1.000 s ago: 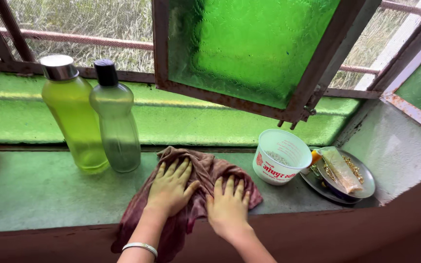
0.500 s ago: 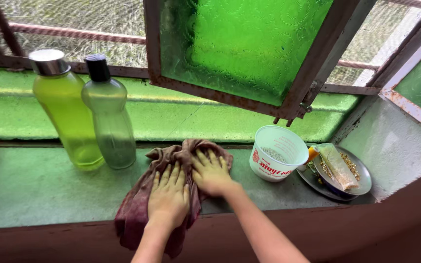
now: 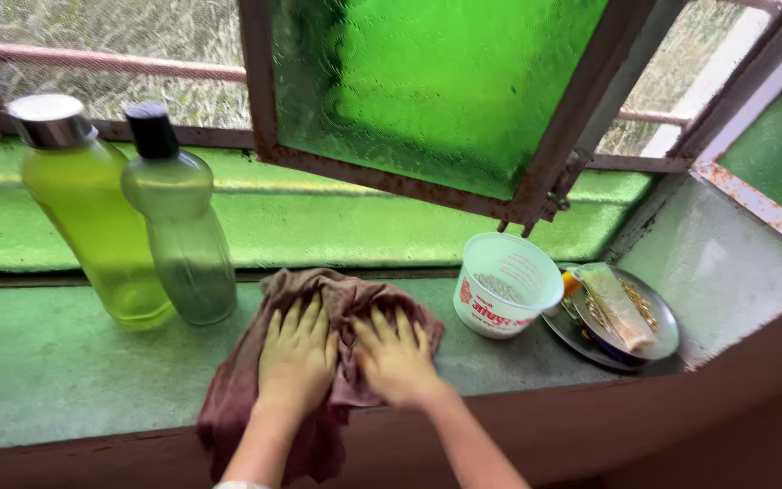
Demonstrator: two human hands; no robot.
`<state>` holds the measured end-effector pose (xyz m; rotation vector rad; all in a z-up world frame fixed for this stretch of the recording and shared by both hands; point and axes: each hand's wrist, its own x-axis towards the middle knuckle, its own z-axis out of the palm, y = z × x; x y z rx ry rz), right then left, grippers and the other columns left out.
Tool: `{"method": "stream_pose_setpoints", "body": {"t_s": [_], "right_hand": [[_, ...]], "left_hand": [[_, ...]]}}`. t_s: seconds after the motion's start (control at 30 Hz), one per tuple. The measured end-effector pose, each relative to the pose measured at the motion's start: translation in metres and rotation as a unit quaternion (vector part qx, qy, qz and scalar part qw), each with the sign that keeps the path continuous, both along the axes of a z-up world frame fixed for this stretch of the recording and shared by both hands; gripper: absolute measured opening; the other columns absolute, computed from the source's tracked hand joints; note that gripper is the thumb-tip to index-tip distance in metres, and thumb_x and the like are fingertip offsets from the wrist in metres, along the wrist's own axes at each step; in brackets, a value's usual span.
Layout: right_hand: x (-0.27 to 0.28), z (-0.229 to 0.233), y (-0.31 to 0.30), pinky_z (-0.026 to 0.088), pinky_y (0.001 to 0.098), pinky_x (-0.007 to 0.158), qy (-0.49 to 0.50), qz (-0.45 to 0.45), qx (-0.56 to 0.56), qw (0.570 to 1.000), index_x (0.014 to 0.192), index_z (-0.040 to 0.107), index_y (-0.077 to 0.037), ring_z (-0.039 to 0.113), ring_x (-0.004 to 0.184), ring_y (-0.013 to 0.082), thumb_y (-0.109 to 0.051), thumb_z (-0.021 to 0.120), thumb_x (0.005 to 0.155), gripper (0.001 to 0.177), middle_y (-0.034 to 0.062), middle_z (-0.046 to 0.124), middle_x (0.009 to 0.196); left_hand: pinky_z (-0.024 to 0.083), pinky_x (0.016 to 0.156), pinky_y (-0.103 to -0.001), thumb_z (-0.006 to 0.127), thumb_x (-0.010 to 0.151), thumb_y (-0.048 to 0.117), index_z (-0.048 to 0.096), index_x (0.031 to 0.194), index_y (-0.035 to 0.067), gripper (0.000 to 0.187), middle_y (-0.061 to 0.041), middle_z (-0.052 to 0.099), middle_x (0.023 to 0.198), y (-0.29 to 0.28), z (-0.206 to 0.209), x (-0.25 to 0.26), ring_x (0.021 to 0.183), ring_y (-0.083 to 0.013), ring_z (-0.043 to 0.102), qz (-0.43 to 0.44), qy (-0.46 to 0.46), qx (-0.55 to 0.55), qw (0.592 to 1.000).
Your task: The person wipes a window sill with a cloth, moves several bottles and containers, and then washes and wrings the cloth in a bucket of water before wiping a wooden surface.
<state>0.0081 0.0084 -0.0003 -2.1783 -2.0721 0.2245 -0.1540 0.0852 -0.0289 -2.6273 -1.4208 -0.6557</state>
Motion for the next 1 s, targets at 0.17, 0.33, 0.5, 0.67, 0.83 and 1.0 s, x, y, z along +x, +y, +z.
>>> {"method": "stream_pose_setpoints", "body": {"t_s": [0.17, 0.33, 0.5, 0.67, 0.83, 1.0], "right_hand": [[-0.008, 0.005, 0.067, 0.002, 0.0596, 0.123, 0.019, 0.007, -0.030, 0.999, 0.159, 0.029, -0.028, 0.003, 0.157, 0.0381, -0.048, 0.038, 0.100, 0.062, 0.0070, 0.011, 0.171], [-0.024, -0.010, 0.033, 0.007, 0.0576, 0.124, 0.000, 0.147, 0.075, 0.986, 0.157, 0.036, -0.013, 0.011, 0.158, 0.0380, -0.034, 0.044, 0.098, 0.063, 0.0139, 0.023, 0.170], [0.008, -0.023, -0.040, 0.009, 0.0529, 0.122, 0.014, 0.122, 0.077, 0.989, 0.157, 0.035, -0.008, 0.013, 0.156, 0.0350, -0.031, 0.046, 0.098, 0.064, 0.0135, 0.026, 0.167], [0.051, -0.034, -0.017, 0.013, 0.0546, 0.119, -0.060, 0.029, 0.093, 0.993, 0.155, 0.033, -0.005, 0.015, 0.153, 0.0362, -0.034, 0.047, 0.095, 0.068, 0.0151, 0.023, 0.166], [0.053, -0.019, 0.035, 0.016, 0.0553, 0.120, -0.077, -0.096, 0.134, 0.983, 0.154, 0.037, -0.013, 0.019, 0.153, 0.0361, -0.040, 0.045, 0.093, 0.067, 0.0114, 0.025, 0.166], [0.013, -0.003, 0.058, 0.007, 0.0595, 0.120, -0.056, -0.147, 0.033, 0.987, 0.155, 0.034, -0.012, 0.010, 0.153, 0.0404, -0.047, 0.044, 0.096, 0.070, 0.0143, 0.021, 0.165]], "left_hand": [[0.018, 0.116, -0.048, 0.040, 0.093, 0.040, 0.046, 0.147, 0.008, 0.063, -0.009, 0.040, 0.155, -0.019, -0.009, -0.027, 0.142, -0.0272, 0.033, 0.020, -0.073, 0.094, 0.993], [0.019, 0.121, -0.051, 0.048, 0.093, 0.039, 0.048, 0.143, 0.005, 0.061, -0.011, 0.037, 0.159, -0.037, -0.003, -0.044, 0.146, -0.0304, 0.032, 0.024, -0.029, 0.017, 0.999], [0.018, 0.116, -0.058, 0.054, 0.085, 0.035, 0.051, 0.143, 0.002, 0.067, -0.017, 0.038, 0.159, -0.047, -0.006, -0.011, 0.148, -0.0409, 0.029, -0.032, -0.058, 0.014, 0.998], [0.020, 0.118, -0.056, 0.054, 0.089, 0.034, 0.055, 0.137, 0.000, 0.058, -0.017, 0.039, 0.156, -0.043, -0.002, 0.042, 0.146, -0.0388, 0.030, -0.072, -0.082, 0.014, 0.994], [0.029, 0.114, -0.049, 0.050, 0.093, 0.032, 0.057, 0.141, 0.012, 0.053, -0.011, 0.047, 0.155, 0.016, 0.006, 0.066, 0.144, -0.0324, 0.038, -0.123, -0.106, -0.067, 0.984], [0.029, 0.117, -0.046, 0.048, 0.095, 0.035, 0.057, 0.142, 0.015, 0.053, -0.009, 0.052, 0.151, 0.039, -0.010, 0.039, 0.141, -0.0299, 0.043, -0.063, -0.127, -0.048, 0.989]]}}
